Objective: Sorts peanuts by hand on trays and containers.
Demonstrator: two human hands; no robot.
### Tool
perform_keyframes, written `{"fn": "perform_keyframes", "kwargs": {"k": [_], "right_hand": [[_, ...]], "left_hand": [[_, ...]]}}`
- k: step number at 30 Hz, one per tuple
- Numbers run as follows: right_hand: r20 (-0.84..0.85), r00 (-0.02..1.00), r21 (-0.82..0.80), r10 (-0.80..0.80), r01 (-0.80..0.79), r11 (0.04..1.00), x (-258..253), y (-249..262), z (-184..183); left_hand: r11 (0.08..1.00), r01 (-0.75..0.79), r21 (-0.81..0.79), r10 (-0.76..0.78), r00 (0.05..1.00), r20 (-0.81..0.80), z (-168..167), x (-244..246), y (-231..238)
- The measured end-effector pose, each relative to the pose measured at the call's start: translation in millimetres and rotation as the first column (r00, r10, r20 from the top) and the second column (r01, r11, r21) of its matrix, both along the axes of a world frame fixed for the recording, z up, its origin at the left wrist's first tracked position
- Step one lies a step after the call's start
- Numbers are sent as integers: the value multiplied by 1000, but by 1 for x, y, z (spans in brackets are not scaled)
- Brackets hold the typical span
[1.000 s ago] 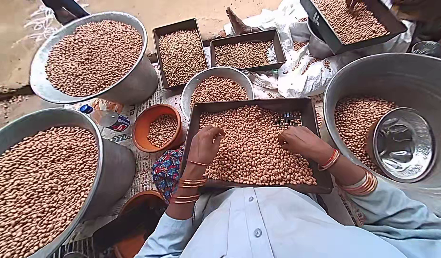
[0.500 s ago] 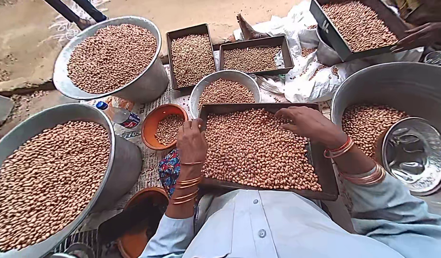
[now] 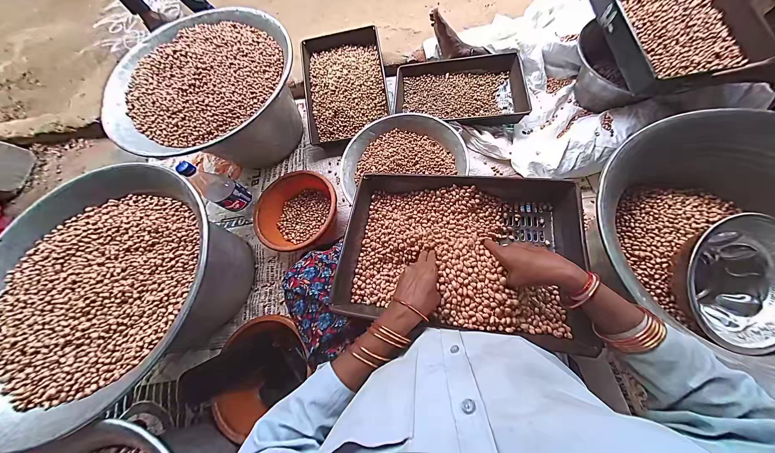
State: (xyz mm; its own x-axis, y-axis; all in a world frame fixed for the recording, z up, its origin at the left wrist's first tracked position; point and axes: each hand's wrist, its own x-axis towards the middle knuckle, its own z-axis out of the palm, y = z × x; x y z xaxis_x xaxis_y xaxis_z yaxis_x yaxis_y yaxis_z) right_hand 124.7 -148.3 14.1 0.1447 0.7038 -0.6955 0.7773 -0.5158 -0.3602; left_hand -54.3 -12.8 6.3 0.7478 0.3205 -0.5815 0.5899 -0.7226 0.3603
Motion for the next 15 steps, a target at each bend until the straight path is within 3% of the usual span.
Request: {"fn": "perform_keyframes", "kwargs": {"k": [2,5,8,9,11,13,15], "right_hand": [[-117,990,82,-75,85,993,0,-2,-4],[-285,938,173,-199,255,951,2,-4,-4],[-447,869,373,-213,398,838,2,-12,4],[-512,839,431,-184,436,790,1,-16,10],[-603,791,515,-101,483,708,2,-22,24],[-565,823,613,-58,466,639,6,-29,35],[-498,864,682,-70,440,584,12,-34,41]], "left_hand": [[985,-34,-171,51,994,96,4,9,-6],[877,-15,-480,189,929,317,6,15,-5],[844,25,-536,277,836,474,13,13,19],[885,-3,-467,285,795,535,15,9,33],[981,-152,-117,191,734,652,12,-3,65],[936,-299,188,128,783,609,1,-17,91],[901,-324,289,172,877,449,-11,-22,107]]}}
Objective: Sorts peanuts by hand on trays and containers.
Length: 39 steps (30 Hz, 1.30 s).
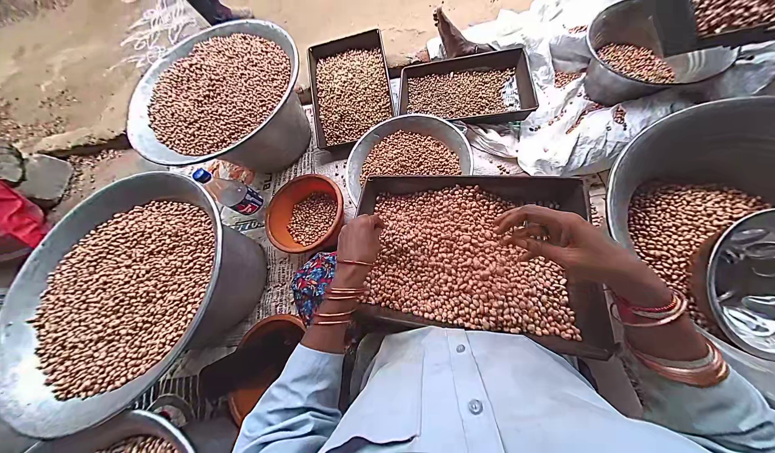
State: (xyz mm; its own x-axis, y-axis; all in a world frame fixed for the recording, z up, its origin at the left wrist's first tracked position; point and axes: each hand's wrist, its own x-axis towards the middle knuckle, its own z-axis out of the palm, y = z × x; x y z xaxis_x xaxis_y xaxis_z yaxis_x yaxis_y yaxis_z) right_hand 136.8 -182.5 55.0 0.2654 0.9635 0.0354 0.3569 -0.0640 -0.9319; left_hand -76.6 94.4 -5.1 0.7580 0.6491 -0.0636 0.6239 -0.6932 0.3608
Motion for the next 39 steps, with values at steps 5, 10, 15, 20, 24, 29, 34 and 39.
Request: {"fn": "perform_keyframes", "kwargs": {"k": [5,10,15,20,24,29,34,39], "right_hand": [[162,984,-7,-80,82,997,4,-4,6],[390,921,-117,25,22,993,7,-3,-8],[485,875,-199,6,104,975,10,-14,-16],[509,861,-222,10,120,968,0,-3,-18],[611,788,-212,82,63,975,-21,16,-25],[647,744,-321,168,66,945,-33,19,-34],[632,752,-348,185,62,935,-33,17,-39],[595,792,-469,138,203,859,-16,11,-24]], "left_hand": [[998,-41,-38,29,960,-279,-12,11,-3],[996,-30,-83,10,972,-233,-6,6,-3],[965,-232,122,213,965,154,22,-40,21],[993,11,114,-53,929,367,27,-31,-15],[927,347,-144,-309,922,232,10,9,-79],[908,380,-177,-380,924,33,1,26,-101],[994,104,-16,-102,989,111,18,-4,-50],[954,-254,160,259,966,-6,47,-58,-3]]}}
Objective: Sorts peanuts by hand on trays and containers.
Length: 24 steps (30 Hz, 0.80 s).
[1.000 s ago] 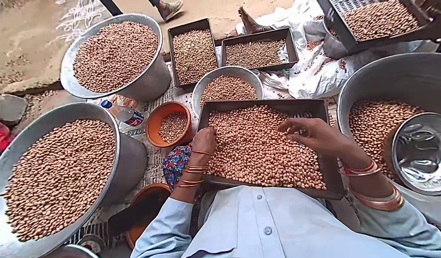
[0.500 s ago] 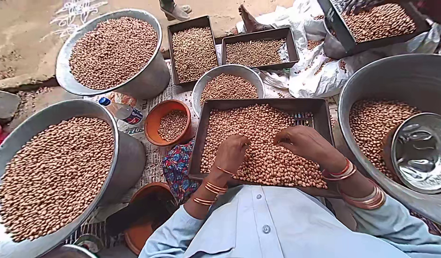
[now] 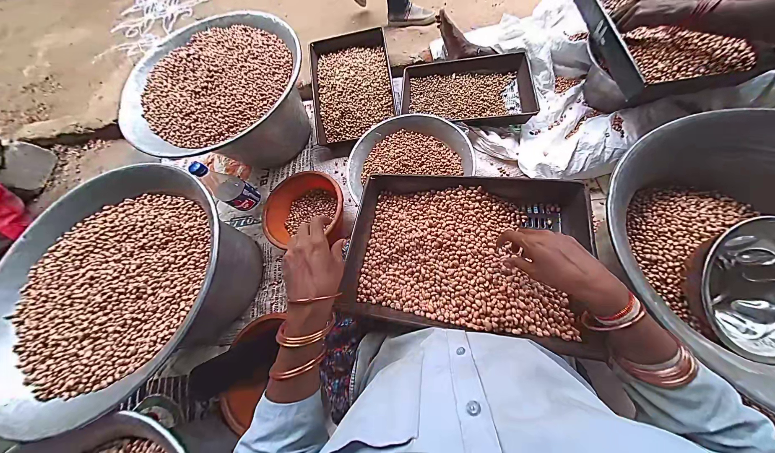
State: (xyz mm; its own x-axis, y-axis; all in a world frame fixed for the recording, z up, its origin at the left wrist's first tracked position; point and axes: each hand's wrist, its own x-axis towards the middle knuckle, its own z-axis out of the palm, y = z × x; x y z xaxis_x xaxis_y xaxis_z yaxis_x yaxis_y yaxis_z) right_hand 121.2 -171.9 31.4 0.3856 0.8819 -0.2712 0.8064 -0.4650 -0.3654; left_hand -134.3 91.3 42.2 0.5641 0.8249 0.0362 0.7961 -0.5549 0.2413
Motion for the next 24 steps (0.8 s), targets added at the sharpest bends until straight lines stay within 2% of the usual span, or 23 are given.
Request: {"fn": "perform_keyframes", "kwargs": {"k": [2,4,6,8,11,14,17,20,21,22,24], "right_hand": [[21,993,-101,-115,117,988,12,-5,3],[47,979,-243,-198,203,949,19,-11,5],[0,980,-389,-199,184,903,21,-18,5],[-112,982,-496,-152,77,865,18,-24,5],[-261,964,-564,-39,-120,817,8,-31,-1],[-348,937,-485,-6,-174,857,0,-32,-14],[-420,905,-410,-72,-119,904,-5,-28,-23],[-533,825,-217,-185,79,973,-16,-26,-31],[-601,773,-137,-206,154,978,-21,-25,-32],[-679,708,-58,-192,209,976,-25,-24,-30],[-807,585,103,-81,275,956,-30,-16,-24]], "left_hand": [[962,75,-262,-121,979,-163,3,-5,-12],[856,74,-511,-307,869,-387,0,2,-26],[796,83,-599,-440,759,-480,-10,13,-42],[764,137,-631,-514,721,-466,-17,26,-60],[693,244,-679,-607,704,-367,-25,50,-86],[600,339,-725,-669,709,-222,-29,71,-103],[477,424,-770,-624,780,44,-27,85,-117],[360,580,-731,-458,792,403,-29,84,-112],[376,601,-705,-397,792,464,-28,82,-104],[443,603,-664,-357,798,486,-26,79,-93],[697,535,-477,-330,830,449,-26,65,-64]]}}
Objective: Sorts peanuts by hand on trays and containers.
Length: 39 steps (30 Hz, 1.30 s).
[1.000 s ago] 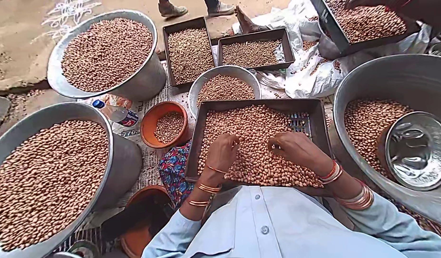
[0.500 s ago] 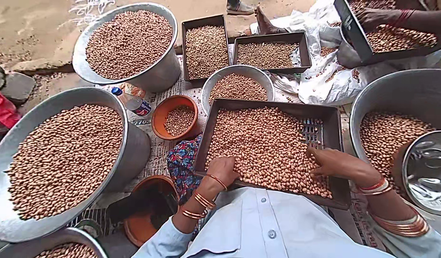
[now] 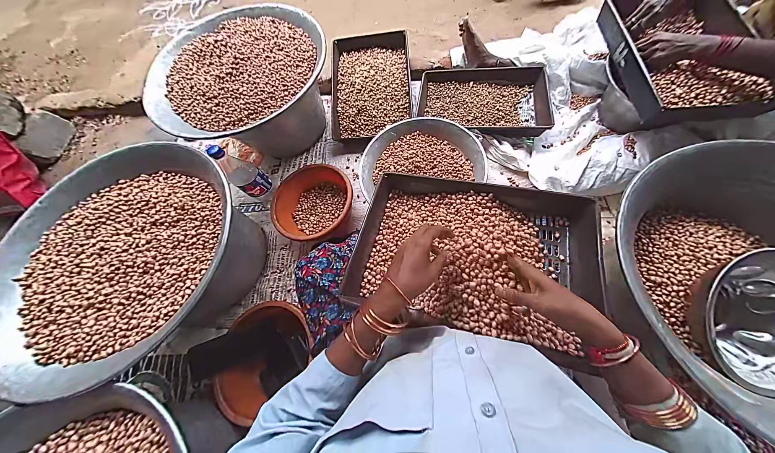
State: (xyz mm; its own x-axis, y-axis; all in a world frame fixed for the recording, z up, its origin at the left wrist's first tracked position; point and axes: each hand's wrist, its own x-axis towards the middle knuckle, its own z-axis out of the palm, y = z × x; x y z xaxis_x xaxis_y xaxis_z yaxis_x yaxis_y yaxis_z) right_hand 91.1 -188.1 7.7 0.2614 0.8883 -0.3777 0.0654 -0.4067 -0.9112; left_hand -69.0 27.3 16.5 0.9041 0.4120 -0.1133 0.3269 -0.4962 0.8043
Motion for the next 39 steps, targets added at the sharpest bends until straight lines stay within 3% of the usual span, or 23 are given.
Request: {"fn": "perform_keyframes", "kwargs": {"k": [2,4,6,12,20,23,27,29,31,33,35,37,39], "right_hand": [[-111,993,174,-51,69,982,1,9,8],[-109,991,273,-74,102,957,10,13,20],[-2,992,333,-128,121,935,21,12,31],[331,908,340,-258,140,930,41,8,48],[781,616,136,-101,-10,991,39,27,32],[837,548,19,0,-29,999,37,40,28],[830,553,-93,78,-1,996,37,46,29],[817,570,-129,92,24,991,44,42,26],[811,577,-150,92,52,987,55,33,22],[815,568,-200,113,93,975,69,23,14],[807,572,-277,146,147,950,81,16,7],[763,601,-408,238,164,898,83,14,8],[667,639,-564,383,98,820,76,18,12]], "left_hand": [[941,-155,302,188,979,-82,-2,-17,29],[890,-159,427,305,903,-301,-5,-28,49],[886,-88,455,328,811,-484,-11,-30,55],[887,28,461,293,737,-609,-21,-23,42],[878,83,471,263,738,-621,-24,-23,36],[882,107,459,233,747,-622,-23,-25,34],[895,137,424,177,765,-619,-20,-31,33],[916,79,394,164,822,-545,-11,-40,39],[859,-98,502,296,896,-332,0,-56,50],[726,-309,614,484,864,-137,11,-67,66],[701,-352,620,522,846,-110,20,-70,73],[823,-212,526,392,883,-258,22,-63,63],[946,21,323,181,794,-581,21,-46,49]]}}
